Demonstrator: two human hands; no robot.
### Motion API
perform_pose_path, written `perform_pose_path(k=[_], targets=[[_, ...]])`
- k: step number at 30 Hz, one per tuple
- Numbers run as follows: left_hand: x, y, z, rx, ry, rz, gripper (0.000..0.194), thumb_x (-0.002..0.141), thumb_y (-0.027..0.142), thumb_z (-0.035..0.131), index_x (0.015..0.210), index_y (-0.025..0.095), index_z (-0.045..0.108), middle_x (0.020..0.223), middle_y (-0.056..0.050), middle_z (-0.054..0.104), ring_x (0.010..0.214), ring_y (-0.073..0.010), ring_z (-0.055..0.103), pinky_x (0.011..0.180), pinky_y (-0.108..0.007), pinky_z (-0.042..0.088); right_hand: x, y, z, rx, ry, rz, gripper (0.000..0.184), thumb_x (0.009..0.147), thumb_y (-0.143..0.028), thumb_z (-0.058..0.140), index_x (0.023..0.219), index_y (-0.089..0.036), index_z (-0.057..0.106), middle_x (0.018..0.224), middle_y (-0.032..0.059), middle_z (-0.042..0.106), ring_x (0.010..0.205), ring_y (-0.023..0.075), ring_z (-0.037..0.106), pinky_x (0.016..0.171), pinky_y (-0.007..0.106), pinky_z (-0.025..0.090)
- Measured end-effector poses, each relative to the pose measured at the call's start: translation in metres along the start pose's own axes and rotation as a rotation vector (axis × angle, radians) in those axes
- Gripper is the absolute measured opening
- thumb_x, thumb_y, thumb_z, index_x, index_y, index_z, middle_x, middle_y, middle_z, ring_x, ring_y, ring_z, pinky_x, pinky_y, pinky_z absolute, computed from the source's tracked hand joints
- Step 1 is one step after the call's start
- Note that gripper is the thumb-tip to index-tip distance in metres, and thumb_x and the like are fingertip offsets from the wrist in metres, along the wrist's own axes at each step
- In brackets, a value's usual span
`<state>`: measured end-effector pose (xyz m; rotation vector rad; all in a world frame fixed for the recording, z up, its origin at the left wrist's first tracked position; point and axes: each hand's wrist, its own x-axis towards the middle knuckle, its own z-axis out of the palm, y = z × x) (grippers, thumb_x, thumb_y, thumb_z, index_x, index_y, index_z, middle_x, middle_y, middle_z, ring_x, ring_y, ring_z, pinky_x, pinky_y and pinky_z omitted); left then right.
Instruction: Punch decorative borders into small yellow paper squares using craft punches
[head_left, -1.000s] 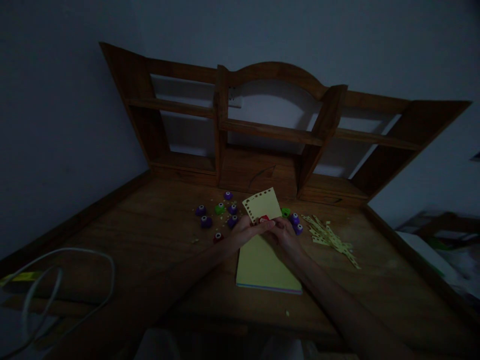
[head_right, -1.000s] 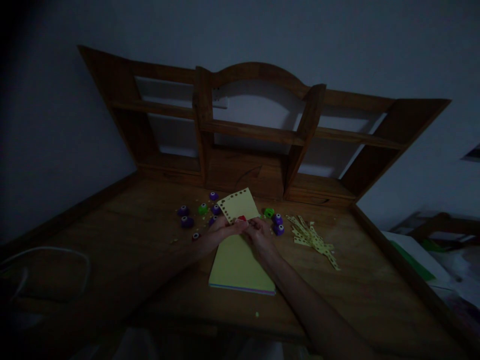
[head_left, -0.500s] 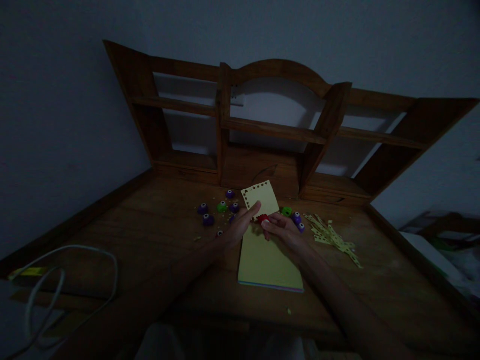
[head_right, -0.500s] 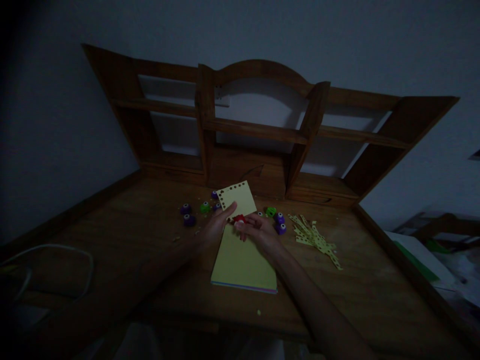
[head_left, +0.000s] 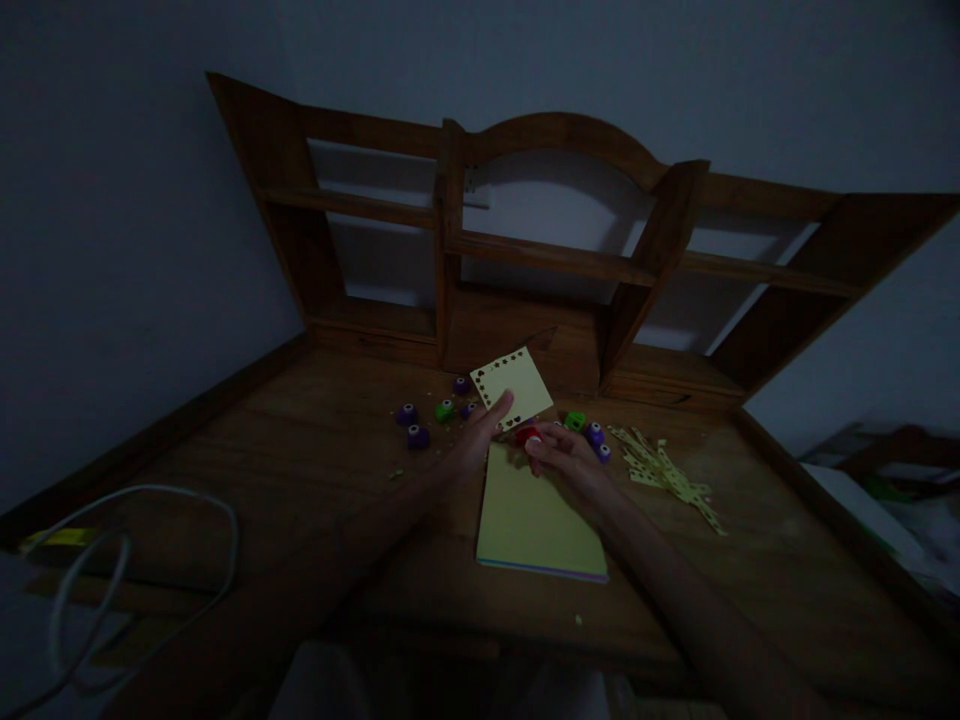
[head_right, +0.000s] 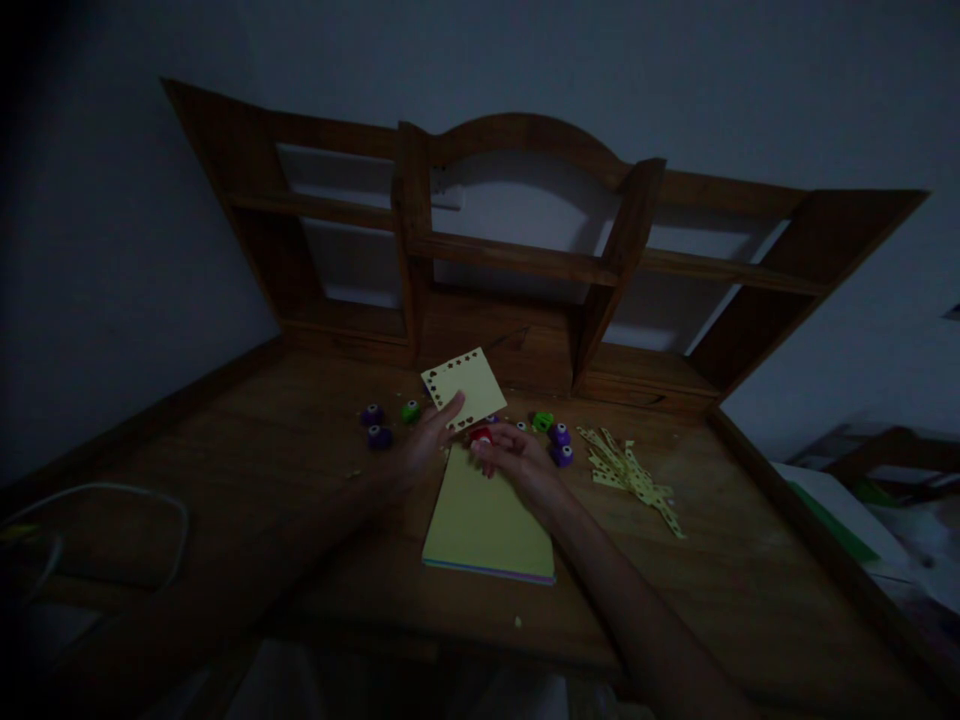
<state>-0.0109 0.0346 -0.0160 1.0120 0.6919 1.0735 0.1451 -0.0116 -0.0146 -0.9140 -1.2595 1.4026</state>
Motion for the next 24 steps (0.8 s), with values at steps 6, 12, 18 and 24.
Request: perform_pose_path(k=[6, 12, 18, 24], targets=[[0.003, -0.001, -0.001, 0.003, -0.028, 0.034, 0.055, 0.076, 0.059, 0.060, 0.100, 0.011, 0.066, 0.093, -0.014, 0.071, 0.084, -0.0253, 0.067, 0.076, -0.035, 0.052, 0.005, -0.001, -0.004, 0.108, 0.035, 0.044, 0.029, 0.083, -0.044, 0.060, 0.089, -0.016, 0.067, 0.077, 0.0057, 0.068, 0.054, 0.0103, 0.052, 0.051, 0.023, 0.039], [0.004, -0.004, -0.003, -0.096, -0.017, 0.002, 0.055, 0.076, 0.055, 0.062, 0.110, 0.011, 0.063, 0.101, -0.015, 0.070, 0.095, -0.0278, 0.066, 0.084, -0.038, 0.052, 0.011, -0.003, -0.015, 0.455, 0.064, 0.172, 0.039, 0.089, -0.050, 0.048, 0.085, -0.015, 0.065, 0.061, 0.0003, 0.060, 0.042, 0.0060, 0.044, 0.039, 0.018, 0.032], [0.006, -0.007, -0.004, -0.106, 0.010, -0.002, 0.053, 0.077, 0.052, 0.064, 0.111, 0.012, 0.063, 0.107, -0.015, 0.068, 0.098, -0.0279, 0.065, 0.088, -0.039, 0.051, 0.011, -0.005, -0.022, 0.612, -0.052, 0.206, 0.036, 0.094, -0.039, 0.042, 0.080, -0.012, 0.061, 0.041, -0.0071, 0.037, 0.033, 0.0044, 0.023, 0.033, 0.015, 0.024], [0.001, 0.001, 0.001, -0.085, 0.030, -0.015, 0.052, 0.077, 0.052, 0.064, 0.108, 0.011, 0.064, 0.105, -0.015, 0.069, 0.098, -0.0278, 0.065, 0.084, -0.037, 0.053, 0.010, -0.005, -0.024, 0.592, -0.050, 0.214, 0.032, 0.094, -0.037, 0.041, 0.082, -0.014, 0.060, 0.043, -0.0065, 0.040, 0.034, 0.0050, 0.022, 0.034, 0.015, 0.024]])
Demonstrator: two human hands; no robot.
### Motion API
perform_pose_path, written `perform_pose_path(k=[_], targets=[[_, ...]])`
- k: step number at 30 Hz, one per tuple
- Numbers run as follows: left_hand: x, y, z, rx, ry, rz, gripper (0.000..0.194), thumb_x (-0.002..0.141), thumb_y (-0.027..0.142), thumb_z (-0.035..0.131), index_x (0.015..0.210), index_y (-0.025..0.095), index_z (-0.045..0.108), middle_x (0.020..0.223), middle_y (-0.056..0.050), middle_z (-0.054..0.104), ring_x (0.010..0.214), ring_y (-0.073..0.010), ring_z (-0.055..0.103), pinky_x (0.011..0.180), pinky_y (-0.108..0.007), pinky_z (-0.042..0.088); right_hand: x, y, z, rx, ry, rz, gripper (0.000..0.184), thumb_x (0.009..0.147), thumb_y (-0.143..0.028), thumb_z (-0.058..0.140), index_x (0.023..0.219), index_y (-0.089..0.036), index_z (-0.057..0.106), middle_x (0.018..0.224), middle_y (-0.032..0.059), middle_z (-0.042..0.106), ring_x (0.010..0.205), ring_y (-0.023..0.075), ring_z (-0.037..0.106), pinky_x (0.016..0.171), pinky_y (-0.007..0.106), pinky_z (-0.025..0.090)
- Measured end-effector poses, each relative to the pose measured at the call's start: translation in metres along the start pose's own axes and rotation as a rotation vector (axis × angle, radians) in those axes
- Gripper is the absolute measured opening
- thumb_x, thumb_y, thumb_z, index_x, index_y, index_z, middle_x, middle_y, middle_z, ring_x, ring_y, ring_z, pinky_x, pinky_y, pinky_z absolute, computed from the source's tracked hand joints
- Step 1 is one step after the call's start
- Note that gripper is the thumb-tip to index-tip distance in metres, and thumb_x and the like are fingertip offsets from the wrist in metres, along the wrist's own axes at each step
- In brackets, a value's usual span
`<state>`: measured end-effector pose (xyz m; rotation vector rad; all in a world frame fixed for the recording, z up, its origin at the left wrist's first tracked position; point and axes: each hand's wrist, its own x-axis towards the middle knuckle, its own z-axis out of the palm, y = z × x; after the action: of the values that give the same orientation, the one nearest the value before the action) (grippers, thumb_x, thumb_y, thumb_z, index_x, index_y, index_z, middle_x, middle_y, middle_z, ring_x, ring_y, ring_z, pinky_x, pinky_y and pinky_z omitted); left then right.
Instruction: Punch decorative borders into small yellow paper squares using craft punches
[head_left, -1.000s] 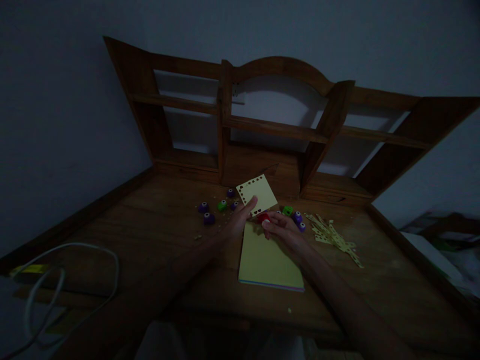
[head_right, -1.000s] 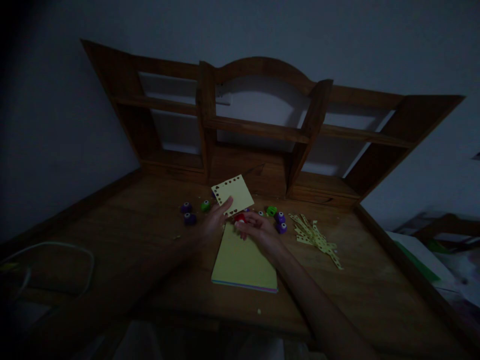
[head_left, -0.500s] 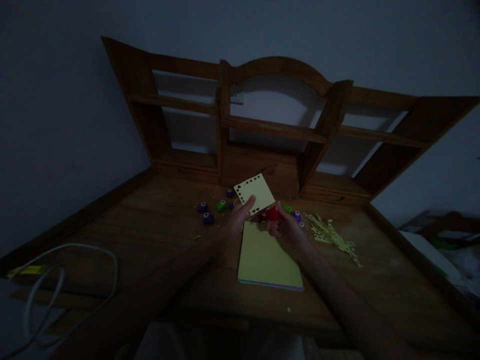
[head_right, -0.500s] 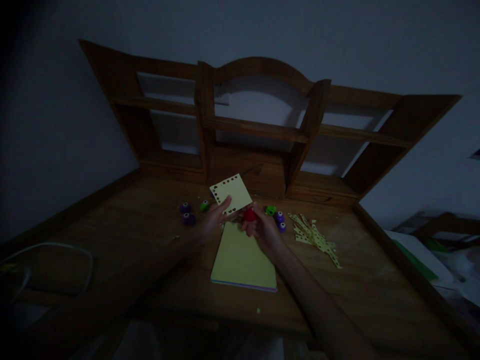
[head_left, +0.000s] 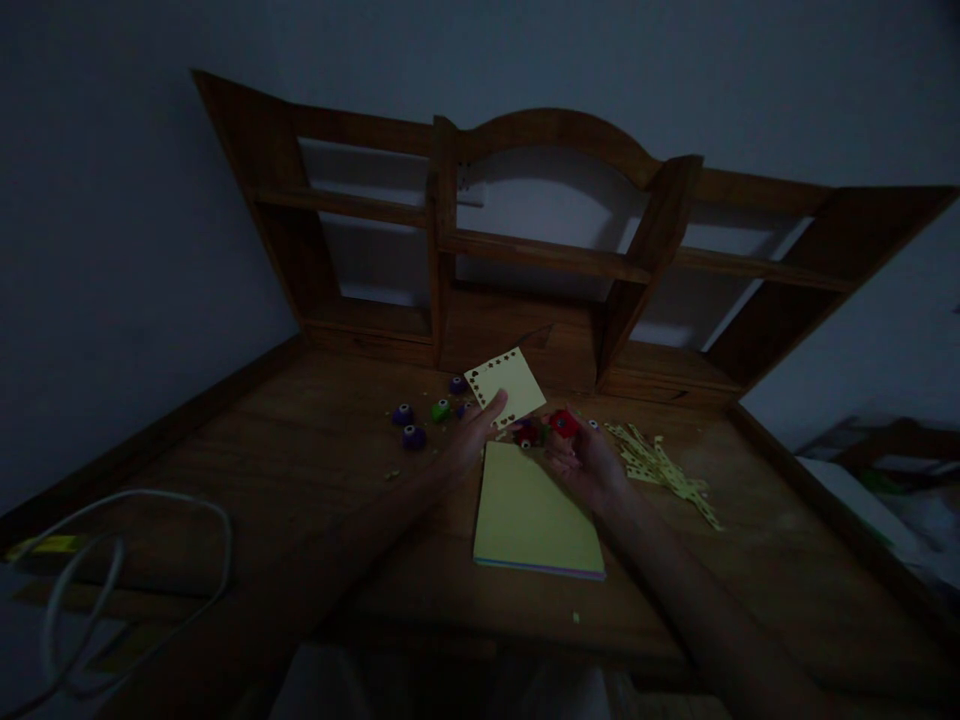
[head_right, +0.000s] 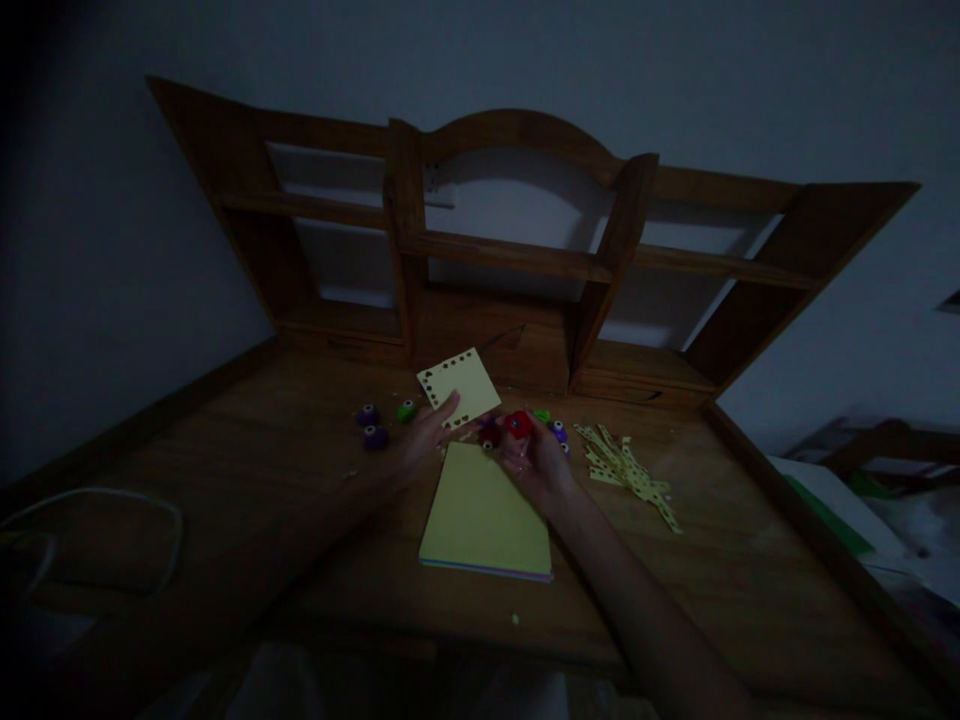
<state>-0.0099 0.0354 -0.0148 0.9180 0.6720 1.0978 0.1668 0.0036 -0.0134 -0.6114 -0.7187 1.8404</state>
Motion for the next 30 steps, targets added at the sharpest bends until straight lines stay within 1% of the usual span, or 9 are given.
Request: perform_pose_path(k=[5, 8, 12, 17, 18, 20, 23, 26, 30], targets=[[0.000, 0.001, -0.001, 0.040, -0.013, 0.010, 0.053, 0.078, 0.056, 0.059, 0.107, 0.011, 0.065, 0.100, -0.015, 0.070, 0.093, -0.0271, 0.067, 0.078, -0.035, 0.054, 0.004, -0.003, -0.003, -0.131, 0.037, -0.036, 0.039, 0.088, -0.051, 0.048, 0.080, -0.014, 0.061, 0.042, -0.0084, 0.035, 0.034, 0.0046, 0.019, 0.032, 0.017, 0.019], [0.002, 0.000, -0.003, 0.082, 0.013, 0.049, 0.054, 0.078, 0.060, 0.056, 0.094, 0.010, 0.069, 0.092, -0.015, 0.071, 0.085, -0.0269, 0.068, 0.075, -0.034, 0.053, 0.003, -0.006, -0.004, -0.347, 0.164, -0.149, 0.042, 0.083, -0.056, 0.054, 0.079, -0.016, 0.062, 0.042, -0.0092, 0.032, 0.032, 0.0045, 0.022, 0.031, 0.018, 0.018], [0.001, 0.001, -0.002, 0.110, 0.036, 0.085, 0.055, 0.078, 0.062, 0.053, 0.080, 0.010, 0.070, 0.085, -0.015, 0.071, 0.077, -0.0253, 0.068, 0.073, -0.033, 0.053, -0.001, -0.005, -0.005, -0.649, 0.280, -0.284, 0.037, 0.081, -0.056, 0.056, 0.080, -0.019, 0.061, 0.047, -0.0064, 0.043, 0.033, 0.0085, 0.042, 0.032, 0.021, 0.028], [0.001, 0.001, 0.000, 0.044, 0.091, 0.100, 0.053, 0.077, 0.059, 0.058, 0.096, 0.011, 0.068, 0.082, -0.013, 0.071, 0.074, -0.0246, 0.068, 0.070, -0.035, 0.053, 0.000, 0.009, -0.006, -0.859, 0.262, -0.147, 0.041, 0.081, -0.059, 0.052, 0.085, -0.019, 0.060, 0.048, -0.0035, 0.053, 0.039, 0.0157, 0.056, 0.037, 0.024, 0.038], [0.002, 0.001, 0.000, 0.044, 0.092, 0.108, 0.054, 0.077, 0.059, 0.058, 0.097, 0.011, 0.067, 0.081, -0.013, 0.071, 0.073, -0.0244, 0.068, 0.069, -0.034, 0.053, 0.001, 0.010, -0.005, -0.884, 0.265, -0.165, 0.042, 0.081, -0.060, 0.051, 0.085, -0.019, 0.060, 0.050, -0.0022, 0.055, 0.043, 0.0165, 0.059, 0.040, 0.024, 0.039], [0.002, 0.002, 0.000, 0.057, 0.095, 0.115, 0.054, 0.078, 0.060, 0.057, 0.097, 0.010, 0.067, 0.081, -0.013, 0.071, 0.072, -0.0240, 0.068, 0.068, -0.033, 0.052, 0.000, 0.010, -0.002, -0.933, 0.308, -0.294, 0.042, 0.082, -0.060, 0.049, 0.084, -0.019, 0.061, 0.060, 0.0006, 0.060, 0.056, 0.0181, 0.062, 0.048, 0.026, 0.043], [0.000, 0.004, 0.001, 0.052, 0.101, 0.117, 0.054, 0.078, 0.060, 0.056, 0.099, 0.011, 0.067, 0.082, -0.012, 0.071, 0.071, -0.0235, 0.067, 0.067, -0.033, 0.052, -0.003, 0.004, 0.003, -0.971, 0.403, -0.481, 0.039, 0.084, -0.058, 0.048, 0.083, -0.021, 0.061, 0.076, 0.0025, 0.064, 0.072, 0.0190, 0.059, 0.061, 0.028, 0.044], [-0.001, 0.005, 0.000, 0.044, 0.102, 0.136, 0.053, 0.078, 0.059, 0.056, 0.098, 0.011, 0.066, 0.083, -0.012, 0.071, 0.070, -0.0223, 0.067, 0.065, -0.032, 0.052, -0.004, -0.002, 0.002, -0.972, 0.443, -0.528, 0.040, 0.085, -0.059, 0.046, 0.084, -0.022, 0.061, 0.075, 0.0011, 0.062, 0.068, 0.0177, 0.054, 0.063, 0.029, 0.041], [0.001, 0.005, -0.002, 0.100, 0.154, 0.185, 0.048, 0.078, 0.058, 0.056, 0.084, 0.012, 0.066, 0.077, -0.011, 0.070, 0.064, -0.0198, 0.064, 0.063, -0.030, 0.051, -0.003, -0.002, -0.003, -1.071, 0.493, -0.548, 0.042, 0.086, -0.060, 0.043, 0.083, -0.021, 0.060, 0.067, 0.0001, 0.058, 0.061, 0.0171, 0.050, 0.057, 0.028, 0.037]])
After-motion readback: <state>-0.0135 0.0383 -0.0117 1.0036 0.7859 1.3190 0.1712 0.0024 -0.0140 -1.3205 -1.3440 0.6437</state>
